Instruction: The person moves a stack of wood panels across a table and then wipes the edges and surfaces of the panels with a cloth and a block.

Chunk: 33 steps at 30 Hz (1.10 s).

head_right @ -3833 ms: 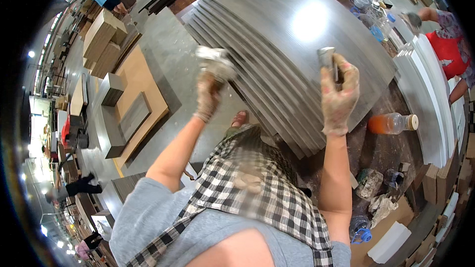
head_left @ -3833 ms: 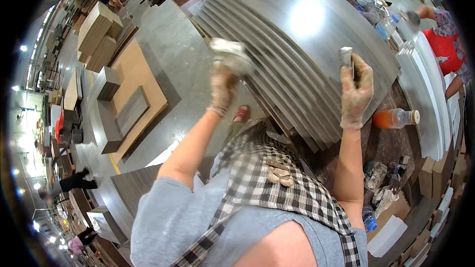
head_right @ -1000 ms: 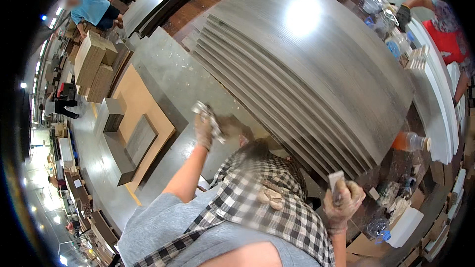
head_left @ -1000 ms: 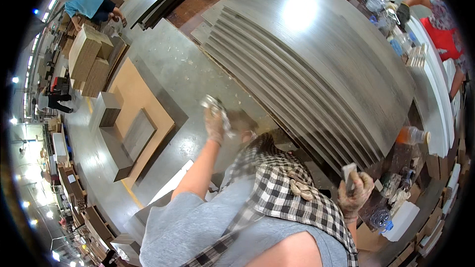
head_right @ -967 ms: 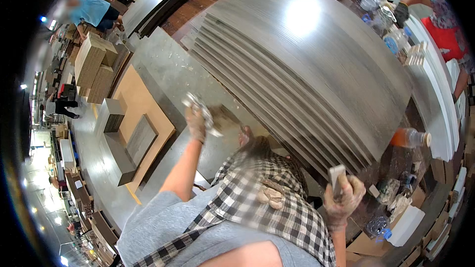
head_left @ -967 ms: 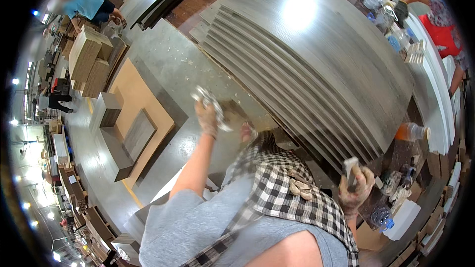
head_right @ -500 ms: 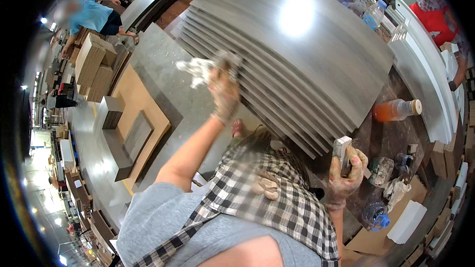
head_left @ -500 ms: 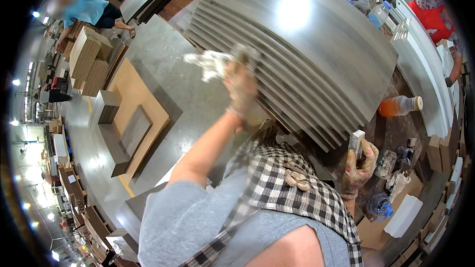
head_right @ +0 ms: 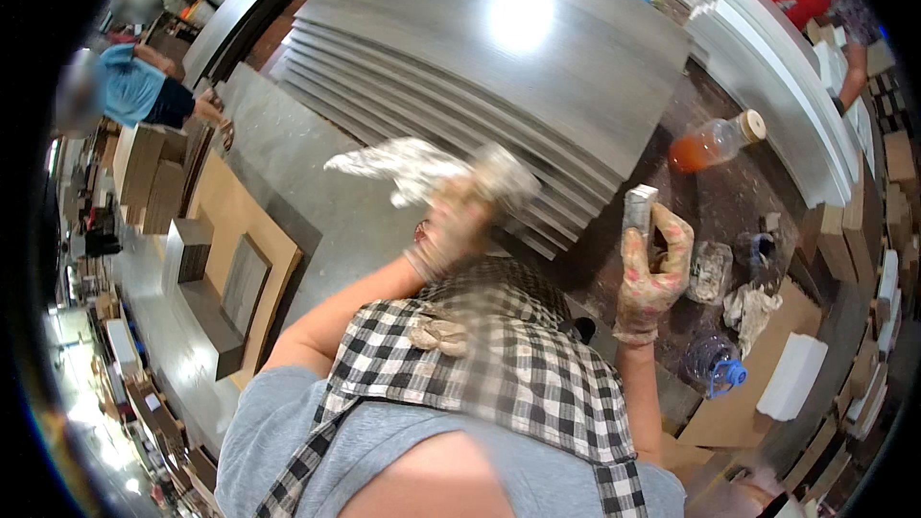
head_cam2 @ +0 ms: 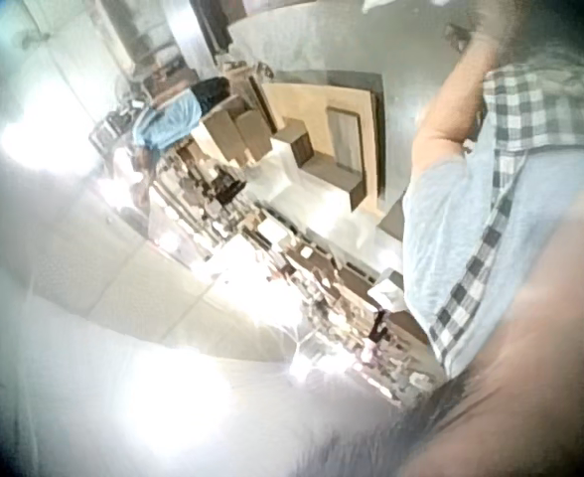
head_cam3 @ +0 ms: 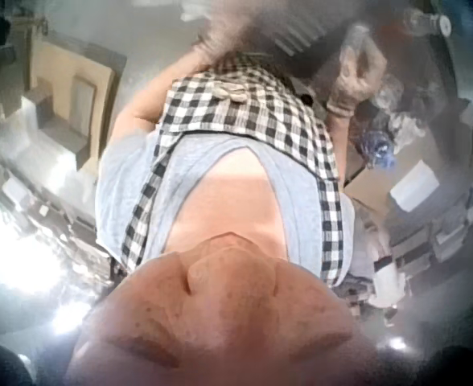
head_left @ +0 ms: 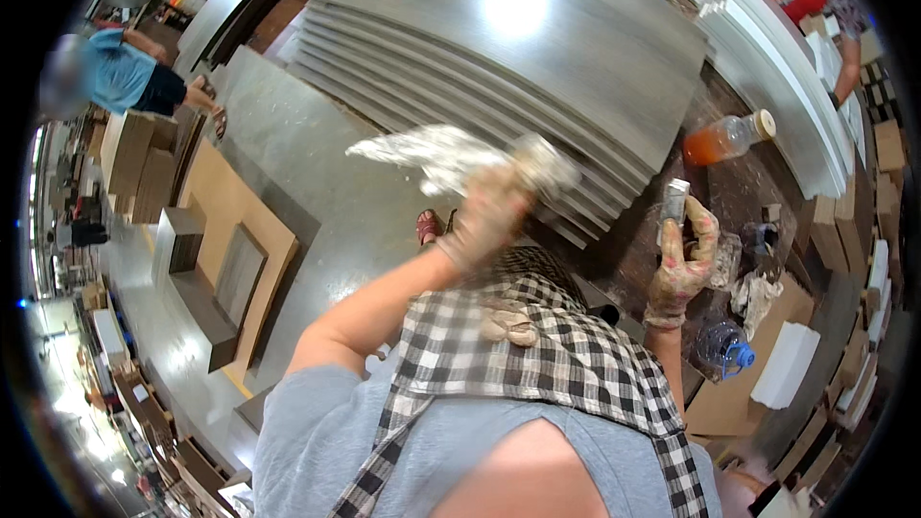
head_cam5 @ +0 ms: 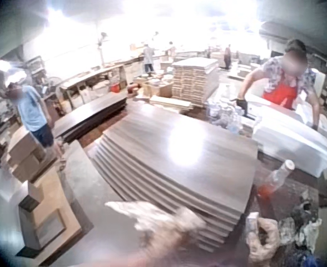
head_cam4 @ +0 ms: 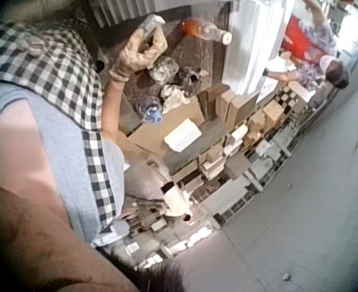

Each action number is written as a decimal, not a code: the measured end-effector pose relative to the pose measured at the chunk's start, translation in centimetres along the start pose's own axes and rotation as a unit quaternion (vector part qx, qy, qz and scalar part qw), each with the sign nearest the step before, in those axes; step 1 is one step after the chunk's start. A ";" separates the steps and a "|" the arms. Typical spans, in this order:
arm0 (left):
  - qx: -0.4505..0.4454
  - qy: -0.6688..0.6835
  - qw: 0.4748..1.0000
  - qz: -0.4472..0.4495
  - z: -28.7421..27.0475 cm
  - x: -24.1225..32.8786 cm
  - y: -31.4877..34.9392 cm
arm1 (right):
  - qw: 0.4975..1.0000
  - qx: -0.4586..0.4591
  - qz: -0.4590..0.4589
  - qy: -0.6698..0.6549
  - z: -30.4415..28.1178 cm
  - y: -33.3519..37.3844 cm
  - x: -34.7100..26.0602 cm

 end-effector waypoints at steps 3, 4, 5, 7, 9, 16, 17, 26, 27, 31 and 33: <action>-0.009 0.389 0.859 0.333 -4.1 6.7 0.5 | 1.000 0.009 0.007 0.010 -1.3 0.5 0.6; -0.109 0.337 0.837 0.418 -5.1 8.0 0.0 | 1.000 0.013 0.010 0.006 -1.6 0.5 0.8; -0.049 0.363 0.828 0.424 -6.1 7.8 -0.3 | 0.998 0.018 -0.009 0.052 -2.1 0.5 0.1; 0.062 0.350 0.846 0.398 -8.1 6.9 -1.2 | 0.997 0.038 -0.008 0.061 -3.1 0.7 0.1; 0.126 0.353 0.851 0.369 -8.6 6.7 -1.9 | 0.998 0.050 0.025 0.039 -3.2 1.1 0.5; -0.071 0.214 0.967 0.118 -1.2 -1.9 0.5 | 0.997 0.021 -0.016 0.070 -2.7 2.1 1.5; -0.076 0.040 0.994 0.061 -0.9 -5.3 0.5 | 0.998 0.025 -0.014 0.061 -2.9 2.3 1.8; 0.420 0.488 0.636 -0.425 -0.9 -25.9 11.2 | 0.964 0.003 -0.059 0.258 -5.1 -0.8 3.0; 0.400 0.407 0.684 -0.455 -0.8 -24.8 11.6 | 0.954 0.018 -0.057 0.294 -6.3 -1.2 3.1; 0.412 0.577 0.559 -0.429 3.4 -21.4 12.0 | 0.917 0.075 -0.035 0.391 -11.7 -1.6 4.7; 0.398 0.583 0.559 -0.435 3.1 -20.4 11.4 | 0.890 0.078 -0.011 0.449 -13.2 -0.7 6.1</action>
Point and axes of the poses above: each hand's wrist, its own y-axis away from the middle knuckle, its own z-axis out of the palm, x = y × z, the point moved 3 cm from there along -y, towards the middle knuckle, and after that the axes turned 1 degree about -z, right-handed, at the moved point
